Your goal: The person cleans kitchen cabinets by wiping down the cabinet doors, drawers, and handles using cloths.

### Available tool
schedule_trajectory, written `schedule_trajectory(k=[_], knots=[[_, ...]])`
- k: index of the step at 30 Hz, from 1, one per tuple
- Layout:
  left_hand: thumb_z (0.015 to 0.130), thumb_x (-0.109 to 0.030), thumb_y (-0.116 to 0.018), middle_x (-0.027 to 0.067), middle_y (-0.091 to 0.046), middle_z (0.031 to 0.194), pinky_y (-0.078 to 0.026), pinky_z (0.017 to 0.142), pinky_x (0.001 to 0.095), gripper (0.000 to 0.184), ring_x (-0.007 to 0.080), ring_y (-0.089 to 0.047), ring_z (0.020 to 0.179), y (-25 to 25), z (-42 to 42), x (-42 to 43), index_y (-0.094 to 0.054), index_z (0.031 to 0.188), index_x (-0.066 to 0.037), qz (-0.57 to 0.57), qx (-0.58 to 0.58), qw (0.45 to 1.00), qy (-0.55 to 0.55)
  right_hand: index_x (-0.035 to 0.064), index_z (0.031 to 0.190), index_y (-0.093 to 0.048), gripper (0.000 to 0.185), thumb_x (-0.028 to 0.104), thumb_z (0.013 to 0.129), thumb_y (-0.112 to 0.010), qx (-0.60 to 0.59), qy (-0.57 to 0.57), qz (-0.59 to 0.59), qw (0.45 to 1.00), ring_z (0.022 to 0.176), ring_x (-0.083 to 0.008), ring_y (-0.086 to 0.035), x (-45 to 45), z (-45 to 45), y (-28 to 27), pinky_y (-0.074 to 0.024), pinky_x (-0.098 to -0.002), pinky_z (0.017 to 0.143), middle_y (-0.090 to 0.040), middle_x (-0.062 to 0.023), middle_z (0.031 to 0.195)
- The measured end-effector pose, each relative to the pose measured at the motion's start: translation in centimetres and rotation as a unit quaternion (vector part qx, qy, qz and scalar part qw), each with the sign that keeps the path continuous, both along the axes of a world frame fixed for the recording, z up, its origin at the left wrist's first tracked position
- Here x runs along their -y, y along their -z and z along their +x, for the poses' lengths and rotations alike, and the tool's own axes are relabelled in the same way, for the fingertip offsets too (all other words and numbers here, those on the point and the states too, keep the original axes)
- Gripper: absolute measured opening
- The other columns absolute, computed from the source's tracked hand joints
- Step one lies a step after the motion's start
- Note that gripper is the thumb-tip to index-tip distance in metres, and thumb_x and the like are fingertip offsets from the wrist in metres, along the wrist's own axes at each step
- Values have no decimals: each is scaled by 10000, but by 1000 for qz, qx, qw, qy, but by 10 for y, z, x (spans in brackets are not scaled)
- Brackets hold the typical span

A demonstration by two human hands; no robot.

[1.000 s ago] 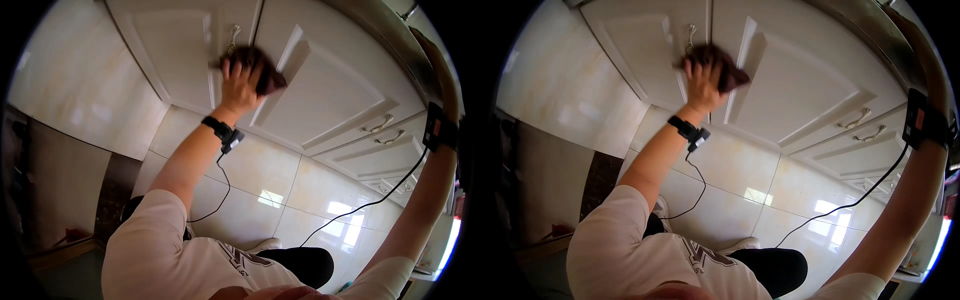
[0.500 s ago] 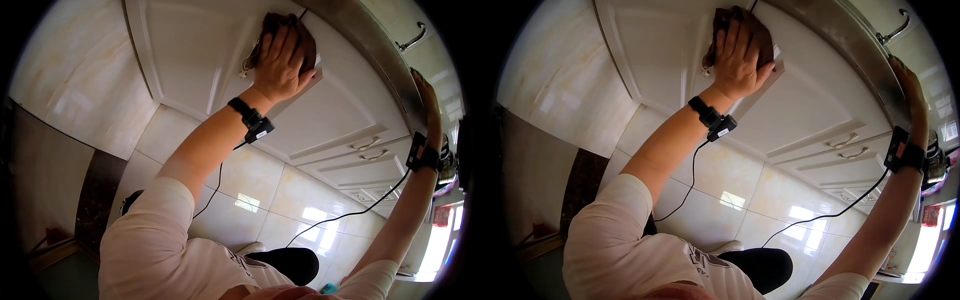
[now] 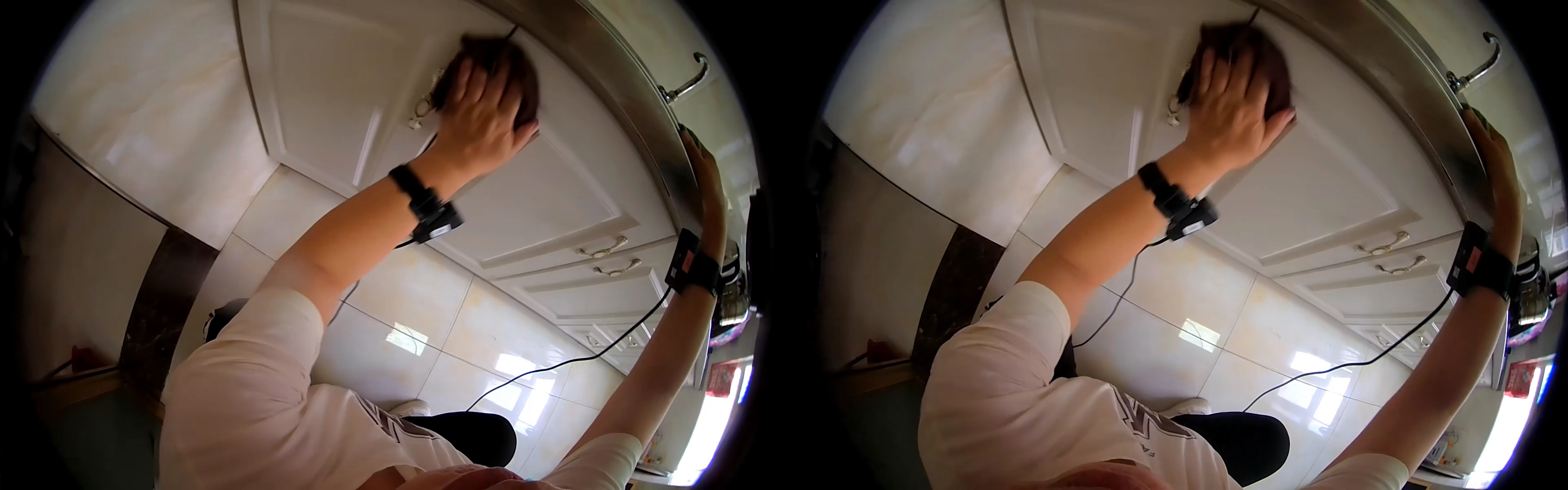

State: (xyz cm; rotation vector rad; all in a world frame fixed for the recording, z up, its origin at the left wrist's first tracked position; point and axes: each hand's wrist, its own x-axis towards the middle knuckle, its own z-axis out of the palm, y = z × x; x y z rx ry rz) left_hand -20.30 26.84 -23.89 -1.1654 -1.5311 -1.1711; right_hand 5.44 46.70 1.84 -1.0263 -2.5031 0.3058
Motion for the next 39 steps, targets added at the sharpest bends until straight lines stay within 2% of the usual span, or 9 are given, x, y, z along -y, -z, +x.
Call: schedule_trajectory(k=[10, 12, 13, 20, 25, 30, 32, 34, 39], knots=[[818, -619, -542, 313, -429, 1329, -218, 1093, 578, 829, 539, -361, 1226, -1, -136, 41, -505, 1232, 98, 75, 77, 989, -104, -1, 1257, -571, 563, 466, 955, -484, 60, 56, 8, 997, 971, -159, -581, -15, 6, -2, -418, -275, 892, -658, -89, 1081], [903, -249, -503, 224, -235, 1517, -179, 1127, 507, 597, 417, -200, 1396, 13, -171, 59, -353, 1398, 50, 34, 156, 970, -186, 25, 1150, -643, 597, 557, 906, -524, 17, 63, 78, 995, 871, -150, -576, -6, 3, 2, -439, -269, 815, -664, -71, 954], [905, -487, -488, 355, -330, 1398, -170, 1128, 531, 733, 518, -270, 1311, 26, -209, 59, -422, 1279, 140, 115, 117, 968, -188, 25, 1150, -643, 597, 557, 906, -524, 18, 61, 78, 995, 871, -150, -576, -11, 4, 2, -439, -269, 815, -664, -71, 954], [936, -358, -415, 439, -186, 1419, -141, 1144, 523, 728, 488, -161, 1381, 107, -186, 46, -272, 1309, 251, 164, 289, 930, -158, 11, 1260, -577, 619, 532, 936, -495, 74, 96, 44, 992, 971, -200, -571, -33, 13, -10, -427, -293, 890, -651, -117, 1083], [752, -309, -619, 110, -564, 1158, -176, 1102, 618, 396, 375, -423, 1155, 88, -118, 53, -644, 1090, -104, -24, 51, 997, -57, 20, 1211, -618, 770, 678, 817, -546, 70, 131, 88, 985, 1032, -285, -604, -57, 25, -9, -442, -355, 896, -656, -191, 1099], [885, -385, -448, 299, -466, 1292, -171, 1126, 553, 575, 473, -326, 1281, 117, -234, 59, -536, 1171, 106, -64, 184, 957, -213, 19, 1216, -615, 731, 639, 832, -558, 45, 125, 94, 987, 1068, -312, -595, -61, 29, -11, -434, -368, 921, -645, -205, 1132], [925, -372, -386, 336, -313, 1422, -145, 1146, 516, 650, 483, -230, 1350, 130, -247, 73, -374, 1318, 145, 249, 280, 916, -144, 18, 1218, -613, 721, 628, 838, -559, 35, 120, 96, 988, 1074, -315, -593, -60, 28, -10, -431, -369, 926, -644, -205, 1134], [928, -371, -383, 336, -217, 1474, -129, 1157, 487, 705, 482, -200, 1365, 151, -242, 86, -245, 1392, 142, 229, 433, 858, -151, 17, 1219, -612, 715, 622, 841, -559, 31, 123, 92, 988, 1078, -317, -593, -57, 27, -10, -430, -369, 928, -644, -204, 1135], [937, -382, -374, 330, -226, 1474, -110, 1143, 523, 710, 470, -183, 1380, 73, -224, 72, -234, 1406, 132, 175, 229, 951, -108, 21, 1226, -611, 656, 571, 871, -563, 27, 73, 79, 994, 1061, -273, -598, -44, 24, -9, -431, -344, 922, -648, -172, 1149]])
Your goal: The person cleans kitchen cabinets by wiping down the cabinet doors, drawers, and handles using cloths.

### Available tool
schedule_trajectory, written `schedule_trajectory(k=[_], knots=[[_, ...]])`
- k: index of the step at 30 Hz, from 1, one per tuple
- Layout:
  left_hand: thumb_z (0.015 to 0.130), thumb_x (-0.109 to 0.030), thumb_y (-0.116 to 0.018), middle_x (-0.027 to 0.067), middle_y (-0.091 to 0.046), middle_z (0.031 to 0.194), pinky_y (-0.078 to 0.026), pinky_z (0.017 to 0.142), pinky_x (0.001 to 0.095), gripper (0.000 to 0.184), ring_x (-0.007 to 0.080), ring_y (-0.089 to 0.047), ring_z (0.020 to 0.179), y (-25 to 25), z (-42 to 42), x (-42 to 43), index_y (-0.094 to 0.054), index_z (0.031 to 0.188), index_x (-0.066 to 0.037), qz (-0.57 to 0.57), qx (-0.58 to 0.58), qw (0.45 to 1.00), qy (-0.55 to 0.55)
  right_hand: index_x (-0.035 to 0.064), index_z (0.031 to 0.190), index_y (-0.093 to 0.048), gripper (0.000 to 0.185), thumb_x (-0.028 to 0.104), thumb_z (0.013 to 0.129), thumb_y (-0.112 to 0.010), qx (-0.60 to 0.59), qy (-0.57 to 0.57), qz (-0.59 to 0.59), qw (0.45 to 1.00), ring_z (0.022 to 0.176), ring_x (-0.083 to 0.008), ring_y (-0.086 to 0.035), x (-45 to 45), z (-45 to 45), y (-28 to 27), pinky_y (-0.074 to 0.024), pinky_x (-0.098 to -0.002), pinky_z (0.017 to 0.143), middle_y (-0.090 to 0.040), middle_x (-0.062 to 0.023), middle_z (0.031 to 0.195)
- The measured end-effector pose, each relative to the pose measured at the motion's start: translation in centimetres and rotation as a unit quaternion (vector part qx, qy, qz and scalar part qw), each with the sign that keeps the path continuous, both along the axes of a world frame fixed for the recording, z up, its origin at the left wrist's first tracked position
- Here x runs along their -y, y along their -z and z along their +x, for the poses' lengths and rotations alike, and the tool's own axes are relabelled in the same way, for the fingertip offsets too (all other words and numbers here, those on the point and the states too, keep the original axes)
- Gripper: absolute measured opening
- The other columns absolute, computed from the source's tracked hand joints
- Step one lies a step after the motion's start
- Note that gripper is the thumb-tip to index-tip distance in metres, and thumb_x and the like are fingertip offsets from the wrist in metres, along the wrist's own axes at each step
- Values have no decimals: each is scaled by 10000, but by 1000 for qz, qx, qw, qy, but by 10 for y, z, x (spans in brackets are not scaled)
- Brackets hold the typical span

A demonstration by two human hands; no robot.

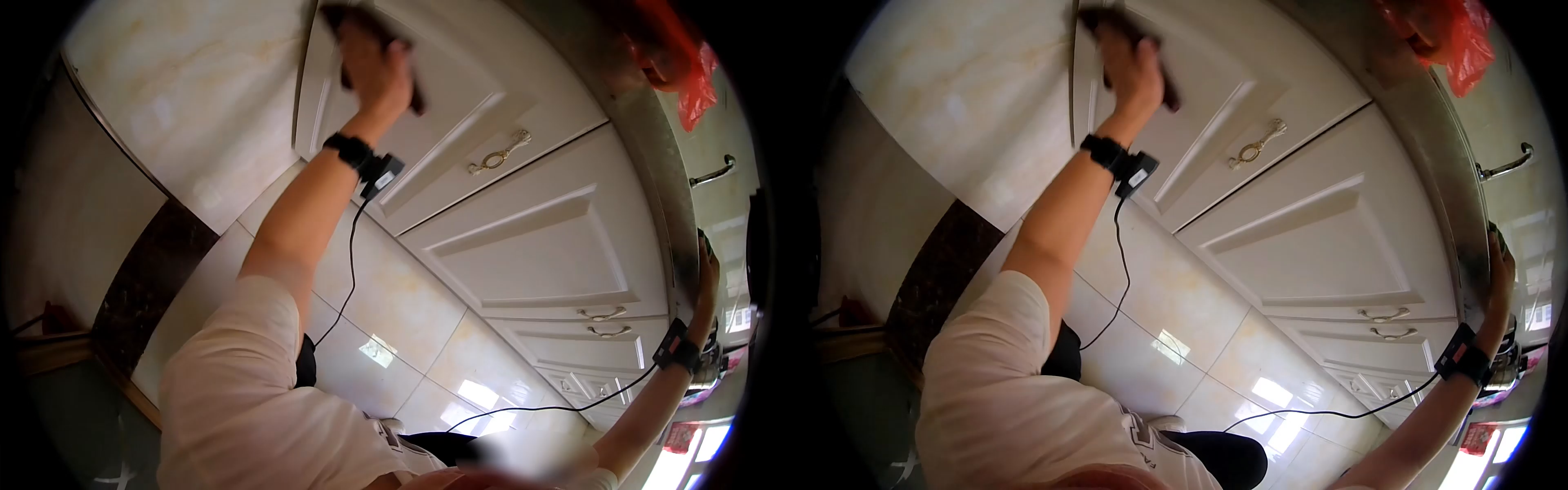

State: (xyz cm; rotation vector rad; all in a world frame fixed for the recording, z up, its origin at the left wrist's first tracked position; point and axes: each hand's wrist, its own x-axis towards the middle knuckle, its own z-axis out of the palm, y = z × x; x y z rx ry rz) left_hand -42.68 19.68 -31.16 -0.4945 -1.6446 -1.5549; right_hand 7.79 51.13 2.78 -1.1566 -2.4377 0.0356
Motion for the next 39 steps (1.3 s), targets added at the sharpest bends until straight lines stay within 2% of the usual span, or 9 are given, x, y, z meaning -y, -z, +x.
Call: schedule_trajectory(k=[3, 6, 13, 15, 21, 31, 33, 37, 39], knots=[[946, -340, -419, 254, -200, 1519, -148, 1137, 505, 644, 425, -166, 1403, -96, 9, 11, -299, 1406, 95, -34, -67, 996, -43, 20, 1234, -606, 614, 532, 898, -554, -11, -14, -20, 1000, 1051, -250, -599, -8, 6, -2, -429, -331, 924, -648, -152, 1160], [963, -379, -362, 257, -175, 1526, -121, 1148, 493, 672, 423, -145, 1410, -105, -24, 17, -244, 1433, 86, -29, -49, 997, -58, 15, 1253, -587, 576, 485, 926, -531, 26, -46, 27, 998, 1053, -252, -598, -43, 27, -5, -431, -332, 928, -637, -154, 1183], [944, -433, -337, 300, -149, 1513, -61, 1150, 515, 737, 448, -107, 1409, 69, -43, 25, -196, 1433, 100, 42, 99, 994, 16, 0, 1336, -489, 467, 314, 996, -425, 51, -75, 10, 996, 1089, -252, -581, -67, 59, -18, -414, -342, 996, -581, -152, 1259], [943, -434, -333, 301, -151, 1512, -52, 1152, 511, 739, 448, -110, 1407, 119, -41, 29, -186, 1439, 94, 27, 131, 991, 27, 25, 1380, -438, 507, 348, 990, -406, 43, -57, -151, 986, 1204, -228, -508, -100, 82, -39, -362, -330, 1056, -526, -130, 1318], [938, -371, -384, 273, -139, 1526, -73, 1164, 459, 727, 411, -131, 1410, 222, -39, 19, -139, 1452, 81, 81, 284, 955, 27, 32, 1367, -455, 522, 376, 975, -430, -210, 17, -189, 959, 1186, -225, -517, -78, 106, -27, -370, -337, 1046, -533, -116, 1313], [955, -349, -399, 185, -212, 1535, -258, 1115, 376, 645, 324, -282, 1363, 349, -79, 1, -239, 1458, 21, 421, 458, 781, 61, 43, 1346, -484, 549, 423, 949, -470, -308, 27, -226, 924, 1156, -220, -533, -73, 103, -31, -381, -349, 1029, -543, -91, 1304], [947, -426, -415, 145, -341, 1466, -363, 1033, 425, 655, 301, -407, 1261, 321, -56, 14, -243, 1475, -79, 566, 549, 596, 153, 45, 1341, -489, 555, 432, 944, -478, -316, 27, -225, 921, 1150, -219, -536, -68, 100, -31, -384, -351, 1026, -546, -86, 1302], [925, -391, -473, 30, -592, 1141, -458, 874, 356, 349, 194, -534, 954, 292, -1, -9, -526, 1067, -76, 623, 595, 494, 115, 78, 1321, -520, 599, 508, 904, -508, -320, 35, -209, 923, 1177, -201, -515, -52, 83, -24, -371, -342, 1032, -558, -55, 1280], [951, -207, -446, 51, -633, 1049, -478, 809, 325, 208, 195, -572, 858, 350, 5, -40, -543, 1029, -40, 366, 571, 735, -16, 43, 1406, -404, 533, 376, 990, -406, -299, 13, -210, 931, 1237, -230, -465, -35, 74, -21, -345, -340, 1061, -495, -103, 1343]])
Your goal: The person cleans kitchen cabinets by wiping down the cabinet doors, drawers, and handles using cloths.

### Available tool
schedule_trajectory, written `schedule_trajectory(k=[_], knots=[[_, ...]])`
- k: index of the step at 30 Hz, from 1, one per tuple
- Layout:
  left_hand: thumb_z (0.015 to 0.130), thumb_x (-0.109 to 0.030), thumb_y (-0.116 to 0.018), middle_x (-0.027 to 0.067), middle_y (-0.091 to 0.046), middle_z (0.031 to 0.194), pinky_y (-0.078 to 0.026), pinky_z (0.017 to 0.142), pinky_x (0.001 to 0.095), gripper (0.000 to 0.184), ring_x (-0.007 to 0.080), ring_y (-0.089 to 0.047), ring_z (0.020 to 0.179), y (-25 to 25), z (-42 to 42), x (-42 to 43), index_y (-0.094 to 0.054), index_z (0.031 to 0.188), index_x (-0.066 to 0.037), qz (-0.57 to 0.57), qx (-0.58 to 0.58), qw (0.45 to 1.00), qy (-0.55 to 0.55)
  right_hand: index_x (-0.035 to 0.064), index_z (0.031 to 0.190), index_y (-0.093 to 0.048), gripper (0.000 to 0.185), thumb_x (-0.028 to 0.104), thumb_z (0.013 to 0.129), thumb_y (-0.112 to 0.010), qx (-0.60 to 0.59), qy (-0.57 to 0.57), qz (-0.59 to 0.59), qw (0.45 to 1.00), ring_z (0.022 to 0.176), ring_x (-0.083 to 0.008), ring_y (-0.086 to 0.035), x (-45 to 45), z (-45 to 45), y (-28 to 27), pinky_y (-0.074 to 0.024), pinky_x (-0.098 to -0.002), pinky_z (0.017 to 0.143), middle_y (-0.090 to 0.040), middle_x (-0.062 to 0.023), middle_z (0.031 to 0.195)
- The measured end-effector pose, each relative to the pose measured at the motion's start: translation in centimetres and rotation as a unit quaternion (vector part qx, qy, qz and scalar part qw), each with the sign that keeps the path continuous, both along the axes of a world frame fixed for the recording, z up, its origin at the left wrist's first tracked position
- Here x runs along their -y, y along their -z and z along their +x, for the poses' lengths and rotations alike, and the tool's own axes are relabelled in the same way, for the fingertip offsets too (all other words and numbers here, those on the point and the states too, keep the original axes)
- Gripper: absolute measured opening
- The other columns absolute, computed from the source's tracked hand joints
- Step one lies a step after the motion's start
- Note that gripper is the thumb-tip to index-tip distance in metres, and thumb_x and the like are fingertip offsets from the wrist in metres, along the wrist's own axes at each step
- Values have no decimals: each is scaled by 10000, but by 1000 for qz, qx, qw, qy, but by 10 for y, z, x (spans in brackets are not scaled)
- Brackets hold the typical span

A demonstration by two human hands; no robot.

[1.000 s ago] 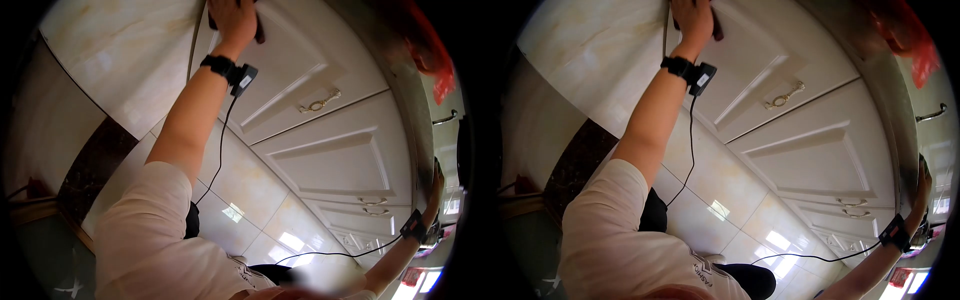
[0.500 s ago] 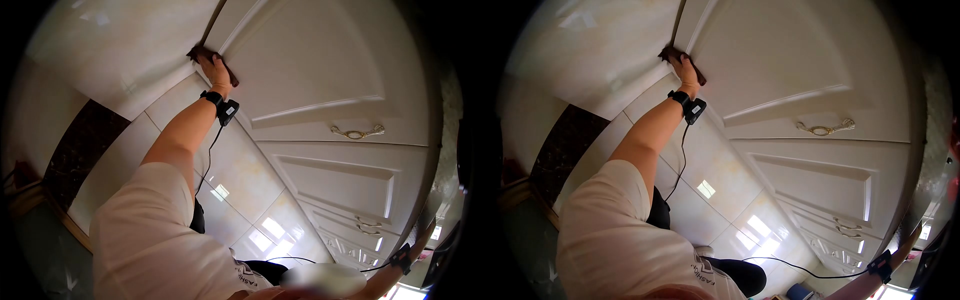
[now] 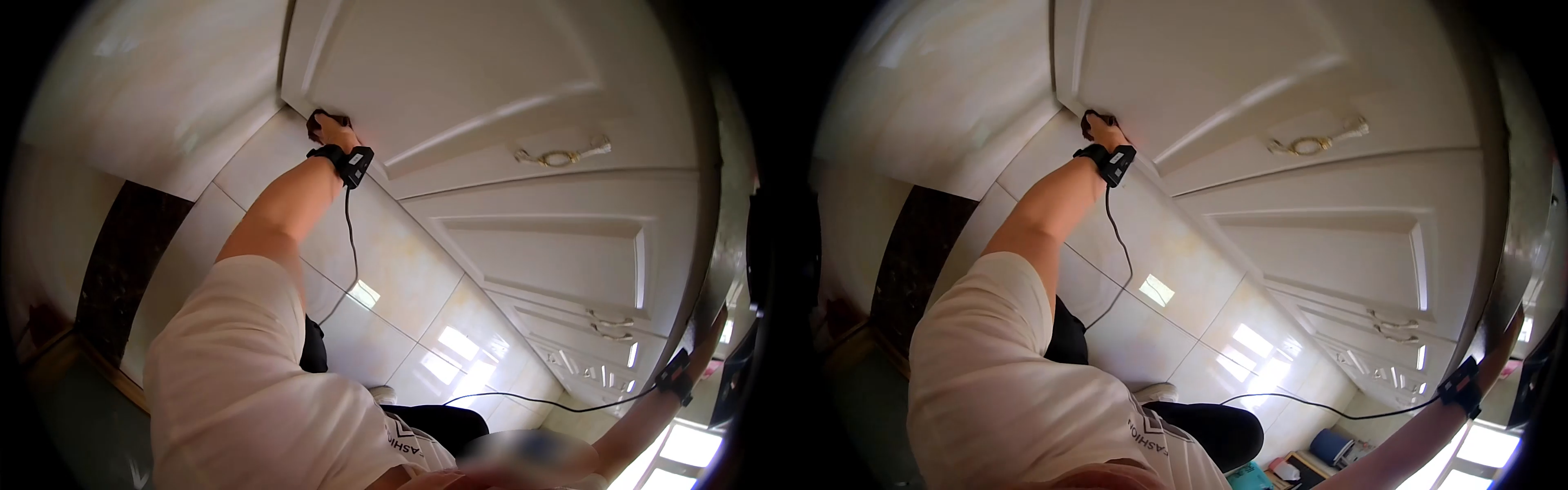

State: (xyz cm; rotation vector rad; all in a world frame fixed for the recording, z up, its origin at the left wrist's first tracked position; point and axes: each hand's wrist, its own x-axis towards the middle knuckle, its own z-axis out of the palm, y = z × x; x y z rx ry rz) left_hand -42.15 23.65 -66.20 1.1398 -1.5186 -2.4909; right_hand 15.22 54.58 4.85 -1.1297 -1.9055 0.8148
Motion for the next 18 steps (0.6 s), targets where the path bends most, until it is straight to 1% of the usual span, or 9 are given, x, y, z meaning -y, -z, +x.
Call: schedule_trajectory(k=[2, 3, 6, 8, 10, 12, 14, 16, 18], knots=[[931, -395, -406, 129, -551, 1231, -465, 888, 344, 512, 273, -536, 1073, 0, 0, 3, -490, 1289, -39, 11, -73, 971, 229, 40, 1409, -397, 531, 365, 990, -407, 31, -8, 16, 999, 1238, -232, -464, 4, -3, 2, -343, -341, 1062, -490, -107, 1348], [934, -393, -405, 149, -548, 1238, -466, 888, 350, 512, 286, -534, 1086, -17, 1, 5, -497, 1280, -26, 52, -53, 962, 262, 38, 1410, -394, 529, 360, 990, -407, 52, -11, 27, 998, 1239, -233, -463, 6, -4, 3, -342, -342, 1063, -488, -109, 1351], [942, -385, -405, 211, -541, 1261, -468, 888, 368, 517, 325, -529, 1128, -143, 0, 25, -519, 1253, 12, 183, 112, 972, 101, 33, 1415, -384, 526, 343, 990, -408, 104, -15, 57, 993, 1240, -236, -462, 9, -11, 8, -339, -343, 1065, -481, -115, 1360], [948, -379, -404, 252, -536, 1276, -469, 889, 380, 523, 350, -525, 1155, -212, -7, 28, -533, 1235, 38, 124, 39, 991, 42, 30, 1417, -378, 524, 332, 991, -408, 135, -16, 77, 988, 1241, -238, -461, 10, -13, 8, -337, -344, 1066, -477, -120, 1365], [954, -433, -427, 316, -433, 1340, -415, 967, 420, 620, 416, -447, 1224, -257, -9, 22, -436, 1283, 92, -13, -172, 985, -7, 27, 1420, -371, 522, 321, 991, -409, 158, -17, 93, 983, 1242, -240, -460, 7, -15, 9, -335, -344, 1067, -472, -124, 1371], [935, -490, -440, 335, -380, 1363, -359, 1008, 486, 688, 432, -399, 1261, -319, 13, 30, -375, 1327, 72, -215, -370, 904, 3, 24, 1423, -365, 520, 311, 991, -409, 175, -19, 107, 979, 1243, -242, -460, 4, -17, 10, -333, -345, 1068, -468, -128, 1377], [906, -551, -440, 324, -424, 1325, -306, 1025, 558, 731, 455, -394, 1245, -346, 31, 16, -425, 1286, 72, -460, -495, 735, -52, 20, 1426, -358, 519, 300, 991, -410, 191, -17, 121, 974, 1243, -244, -459, -2, -15, 10, -331, -346, 1070, -463, -132, 1382], [933, -565, -376, 260, -256, 1493, -151, 1116, 560, 793, 450, -221, 1375, -377, 53, 40, -369, 1365, 99, -416, -646, 640, 20, 17, 1429, -352, 518, 289, 992, -410, 204, -13, 135, 970, 1244, -246, -458, -7, -10, 7, -329, -347, 1071, -459, -137, 1388], [915, -603, -379, 268, -303, 1460, -165, 1103, 577, 823, 463, -256, 1349, -363, 34, 38, -400, 1336, 103, -430, -661, 615, 19, 14, 1431, -345, 517, 278, 992, -411, 222, -7, 152, 963, 1245, -248, -457, -14, -5, 4, -327, -348, 1072, -454, -141, 1394]])
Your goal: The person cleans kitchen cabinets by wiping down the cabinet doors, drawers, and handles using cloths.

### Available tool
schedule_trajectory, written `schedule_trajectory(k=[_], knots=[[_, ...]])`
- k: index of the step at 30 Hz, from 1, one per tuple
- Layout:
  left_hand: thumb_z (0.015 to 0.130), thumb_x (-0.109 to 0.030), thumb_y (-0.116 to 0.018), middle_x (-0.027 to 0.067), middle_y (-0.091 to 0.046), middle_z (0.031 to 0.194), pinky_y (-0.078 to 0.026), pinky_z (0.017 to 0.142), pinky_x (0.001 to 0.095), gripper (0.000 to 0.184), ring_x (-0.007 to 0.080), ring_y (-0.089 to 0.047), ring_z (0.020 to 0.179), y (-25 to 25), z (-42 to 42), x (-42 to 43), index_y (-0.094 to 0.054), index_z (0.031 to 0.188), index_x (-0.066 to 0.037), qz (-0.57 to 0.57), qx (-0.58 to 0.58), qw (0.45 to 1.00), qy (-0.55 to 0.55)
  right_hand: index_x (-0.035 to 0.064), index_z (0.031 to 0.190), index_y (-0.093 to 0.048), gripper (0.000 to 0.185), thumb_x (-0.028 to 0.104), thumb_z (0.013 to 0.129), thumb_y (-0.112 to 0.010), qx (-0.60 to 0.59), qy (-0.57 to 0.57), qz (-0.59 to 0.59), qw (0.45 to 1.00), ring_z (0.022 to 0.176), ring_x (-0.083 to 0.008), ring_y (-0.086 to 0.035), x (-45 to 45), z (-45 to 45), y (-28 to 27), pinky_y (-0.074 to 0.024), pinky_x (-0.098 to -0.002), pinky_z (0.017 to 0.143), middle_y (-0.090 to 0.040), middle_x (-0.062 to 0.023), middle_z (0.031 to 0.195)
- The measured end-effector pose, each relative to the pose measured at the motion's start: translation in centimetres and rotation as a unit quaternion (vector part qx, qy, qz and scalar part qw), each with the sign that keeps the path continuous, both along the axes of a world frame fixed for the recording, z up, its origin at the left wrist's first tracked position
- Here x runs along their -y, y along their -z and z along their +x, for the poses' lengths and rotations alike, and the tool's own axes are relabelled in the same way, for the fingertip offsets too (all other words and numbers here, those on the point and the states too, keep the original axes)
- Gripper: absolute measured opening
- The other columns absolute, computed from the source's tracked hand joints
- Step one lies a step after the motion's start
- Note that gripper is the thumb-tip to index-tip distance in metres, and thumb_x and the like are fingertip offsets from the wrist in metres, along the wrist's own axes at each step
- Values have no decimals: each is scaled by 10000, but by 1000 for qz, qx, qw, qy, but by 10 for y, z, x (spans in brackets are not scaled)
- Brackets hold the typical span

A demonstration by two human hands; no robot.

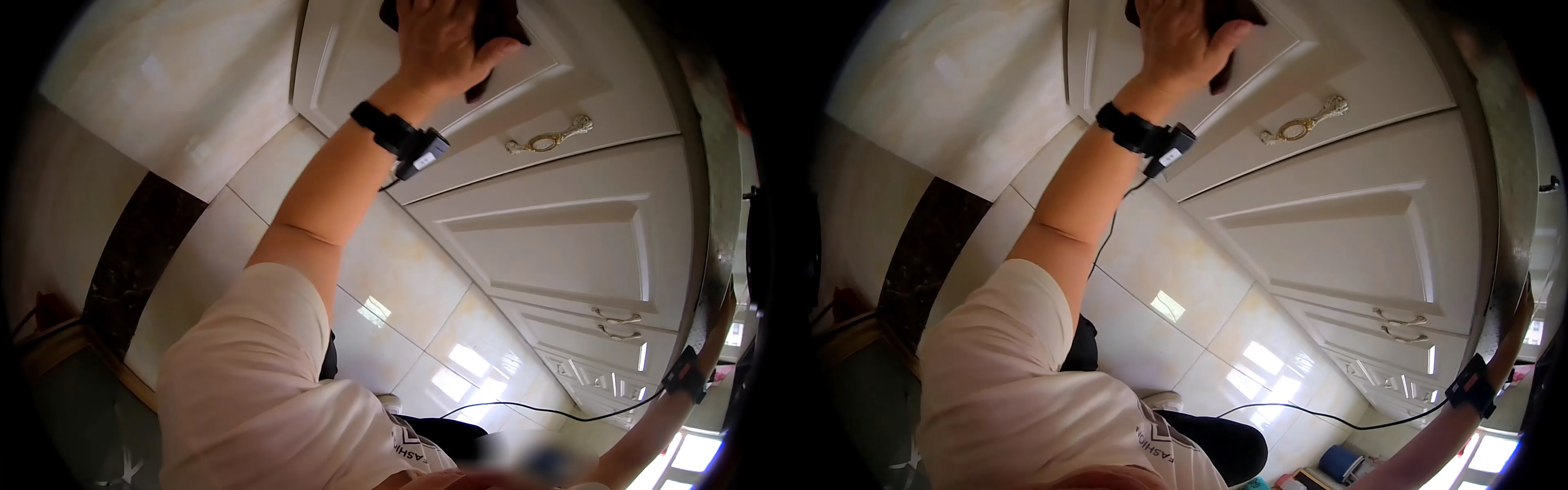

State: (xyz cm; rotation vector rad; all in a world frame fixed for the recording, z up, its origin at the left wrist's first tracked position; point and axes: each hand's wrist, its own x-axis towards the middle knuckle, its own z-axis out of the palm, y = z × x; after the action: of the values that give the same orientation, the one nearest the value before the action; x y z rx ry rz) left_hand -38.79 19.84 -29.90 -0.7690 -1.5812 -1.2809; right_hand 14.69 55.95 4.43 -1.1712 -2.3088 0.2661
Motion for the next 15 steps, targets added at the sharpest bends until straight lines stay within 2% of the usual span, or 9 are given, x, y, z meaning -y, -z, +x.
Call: schedule_trajectory(k=[2, 4, 5, 6, 8, 10, 12, 14, 15], knots=[[905, -632, -373, 282, -406, 1375, -190, 1084, 593, 840, 488, -331, 1285, 9, -12, 12, -456, 1278, 115, -5, -32, 999, 16, 11, 1434, -339, 516, 267, 992, -411, 29, 6, 28, 999, 1246, -250, -456, -7, 4, -4, -325, -349, 1073, -450, -145, 1399], [919, -617, -345, 273, -390, 1399, -161, 1098, 589, 832, 477, -288, 1324, 48, -27, 11, -451, 1279, 125, -4, 18, 1000, -7, 8, 1437, -332, 515, 256, 992, -412, 80, 8, 79, 994, 1247, -252, -455, -16, 9, -6, -323, -349, 1075, -445, -149, 1405], [922, -536, -431, 292, -388, 1364, -235, 1065, 542, 720, 462, -373, 1245, 67, -43, 12, -384, 1328, 57, 43, -24, 999, 21, 6, 1438, -329, 515, 251, 992, -412, 129, 9, 131, 983, 1247, -253, -455, -21, 14, -9, -322, -350, 1075, -443, -151, 1408], [875, -516, -481, 338, -444, 1291, -233, 1063, 593, 686, 513, -352, 1246, 100, -54, 2, -487, 1217, 78, 135, 9, 991, 22, 5, 1440, -326, 515, 245, 993, -412, 186, 18, 197, 962, 1248, -254, -455, -24, 20, -12, -321, -350, 1076, -441, -153, 1411], [876, -463, -477, 353, -413, 1319, -213, 1072, 597, 658, 527, -325, 1264, 147, -57, 10, -465, 1249, 80, 78, 41, 996, 6, 1, 1442, -320, 515, 234, 993, -413, 252, 38, 281, 925, 1249, -256, -454, -32, 31, -15, -319, -351, 1077, -436, -158, 1416], [873, -441, -471, 374, -347, 1365, -199, 1080, 597, 685, 532, -300, 1281, 195, -47, 13, -405, 1305, 88, 51, 93, 994, 15, 6, 1434, -336, 505, 218, 985, -427, 180, 32, 206, 961, 1245, -253, -454, -37, 34, -19, -321, -350, 1077, -447, -150, 1401], [903, -419, -440, 377, -194, 1438, -135, 1101, 594, 718, 550, -207, 1310, 259, -42, 9, -257, 1379, 88, 10, 160, 987, 32, 10, 1425, -353, 496, 202, 976, -441, 16, 22, 60, 998, 1241, -251, -453, -43, 36, -20, -322, -349, 1076, -457, -143, 1385], [896, -449, -439, 377, -183, 1444, -136, 1111, 568, 766, 539, -200, 1322, 303, -32, 12, -228, 1387, 99, -21, 235, 971, 33, 15, 1416, -369, 487, 186, 968, -456, -92, 15, -19, 995, 1238, -249, -453, -48, 44, -23, -324, -348, 1075, -468, -136, 1369], [898, -459, -432, 371, -190, 1446, -152, 1118, 533, 777, 518, -209, 1330, 310, -25, 15, -218, 1392, 101, 1, 267, 963, 40, 17, 1411, -377, 483, 178, 964, -463, -125, 11, -40, 991, 1236, -248, -453, -48, 47, -23, -324, -348, 1075, -473, -132, 1361]])
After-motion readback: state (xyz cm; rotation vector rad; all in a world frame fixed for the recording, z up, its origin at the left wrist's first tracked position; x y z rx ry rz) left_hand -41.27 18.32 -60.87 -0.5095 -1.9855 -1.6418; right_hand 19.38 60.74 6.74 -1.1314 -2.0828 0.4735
